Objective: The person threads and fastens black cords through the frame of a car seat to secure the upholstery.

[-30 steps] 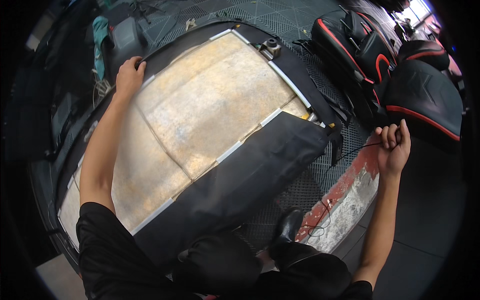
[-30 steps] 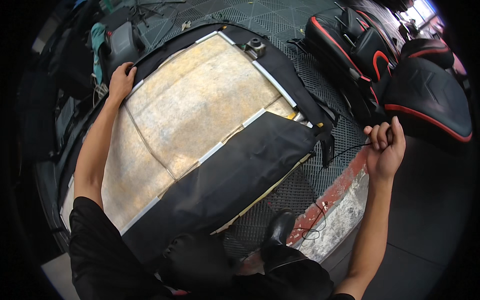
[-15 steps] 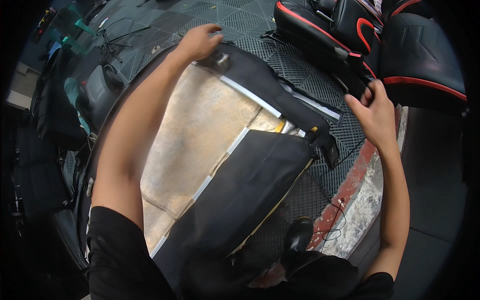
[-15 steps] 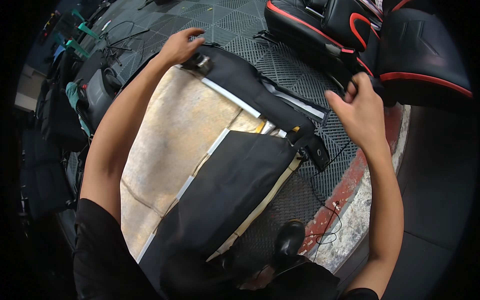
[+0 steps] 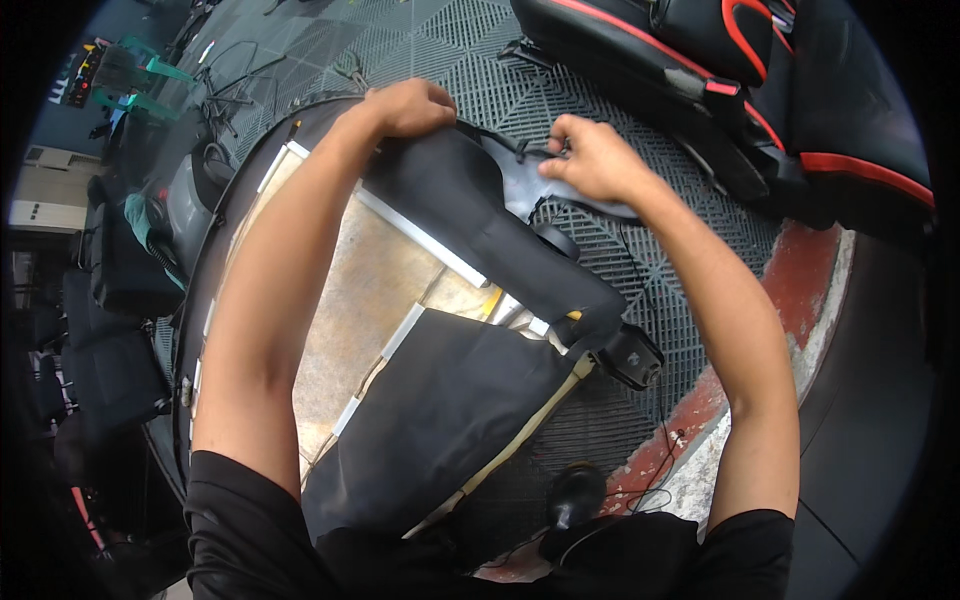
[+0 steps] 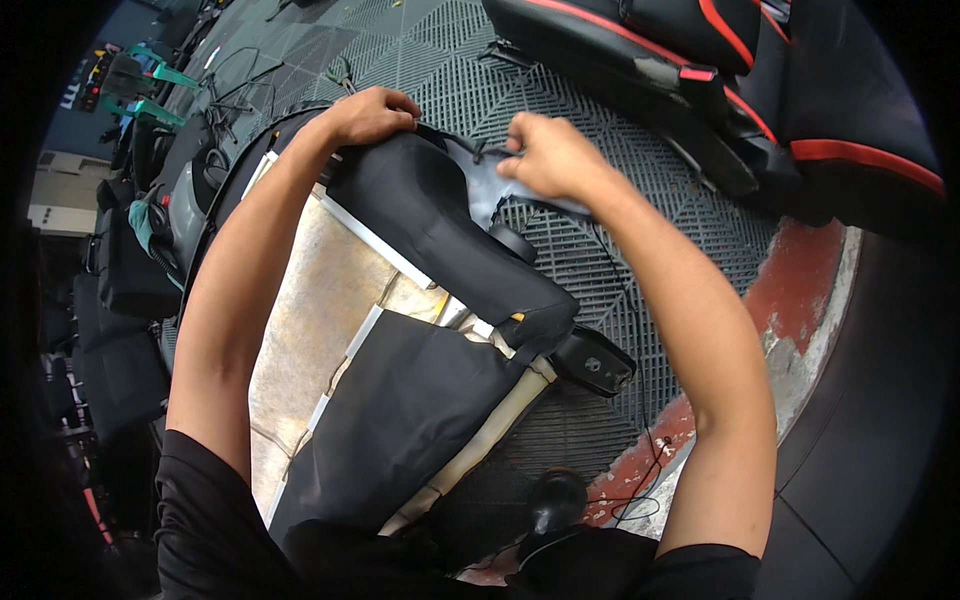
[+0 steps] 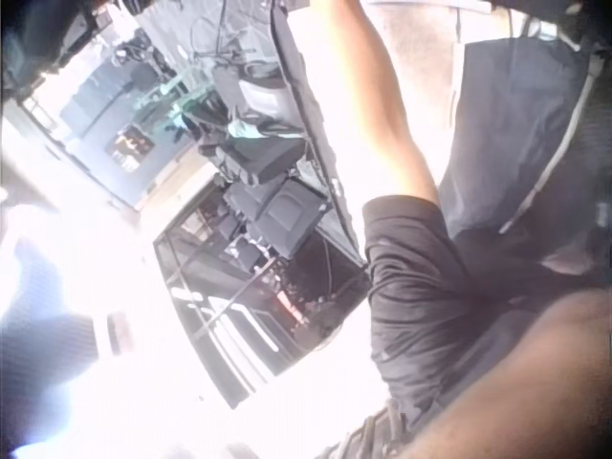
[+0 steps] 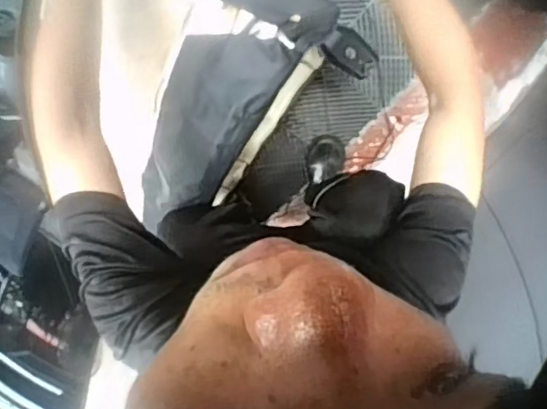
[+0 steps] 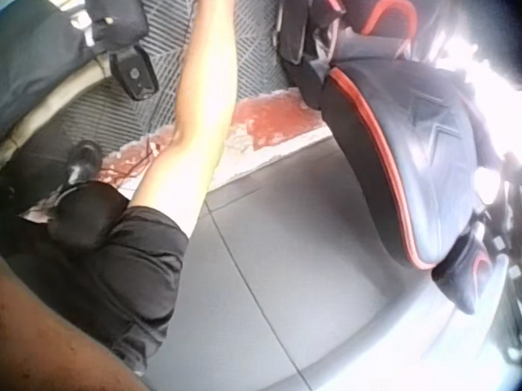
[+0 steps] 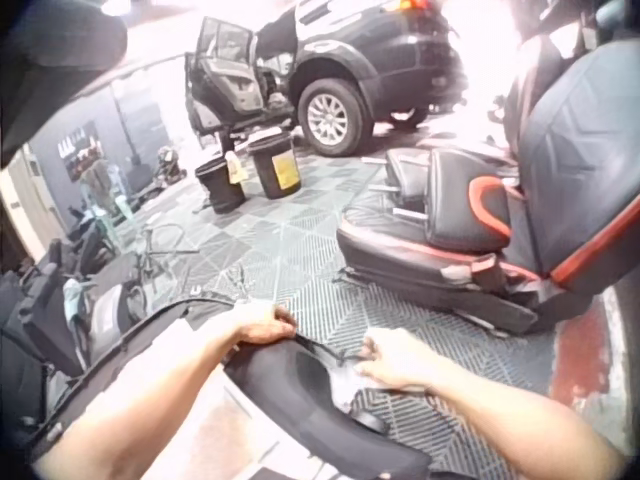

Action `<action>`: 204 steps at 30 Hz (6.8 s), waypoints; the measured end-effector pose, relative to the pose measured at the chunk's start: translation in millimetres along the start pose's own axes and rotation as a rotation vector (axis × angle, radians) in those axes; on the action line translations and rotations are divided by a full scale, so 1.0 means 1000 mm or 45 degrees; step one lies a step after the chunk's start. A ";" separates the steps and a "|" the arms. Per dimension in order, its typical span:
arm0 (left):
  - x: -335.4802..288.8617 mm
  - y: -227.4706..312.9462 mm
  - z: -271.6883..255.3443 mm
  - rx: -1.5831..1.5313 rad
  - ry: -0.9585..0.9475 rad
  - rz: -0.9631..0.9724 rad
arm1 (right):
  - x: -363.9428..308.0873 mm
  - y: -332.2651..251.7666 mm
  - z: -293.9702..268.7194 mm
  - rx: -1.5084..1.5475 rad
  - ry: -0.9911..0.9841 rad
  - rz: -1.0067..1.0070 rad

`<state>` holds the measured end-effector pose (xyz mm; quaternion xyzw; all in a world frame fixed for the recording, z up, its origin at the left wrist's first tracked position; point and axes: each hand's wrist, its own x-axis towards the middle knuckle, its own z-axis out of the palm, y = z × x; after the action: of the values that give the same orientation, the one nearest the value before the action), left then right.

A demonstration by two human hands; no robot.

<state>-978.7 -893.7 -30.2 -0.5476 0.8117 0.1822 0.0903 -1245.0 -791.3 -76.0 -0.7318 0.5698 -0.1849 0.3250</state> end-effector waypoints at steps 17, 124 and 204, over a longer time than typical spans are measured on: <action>-0.019 0.046 -0.011 0.881 0.117 0.279 | -0.051 0.033 0.004 -0.093 -0.303 0.025; -0.251 0.182 0.158 -0.120 0.603 1.004 | -0.312 -0.026 0.113 1.873 0.499 0.412; -0.367 0.072 0.000 -1.060 0.361 1.077 | -0.450 -0.432 -0.190 -0.144 0.098 0.100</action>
<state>-904.0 -555.6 111.1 -0.1860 0.8235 0.4296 -0.3205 -1184.7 -352.4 402.3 -0.7183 0.6197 -0.1674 0.2682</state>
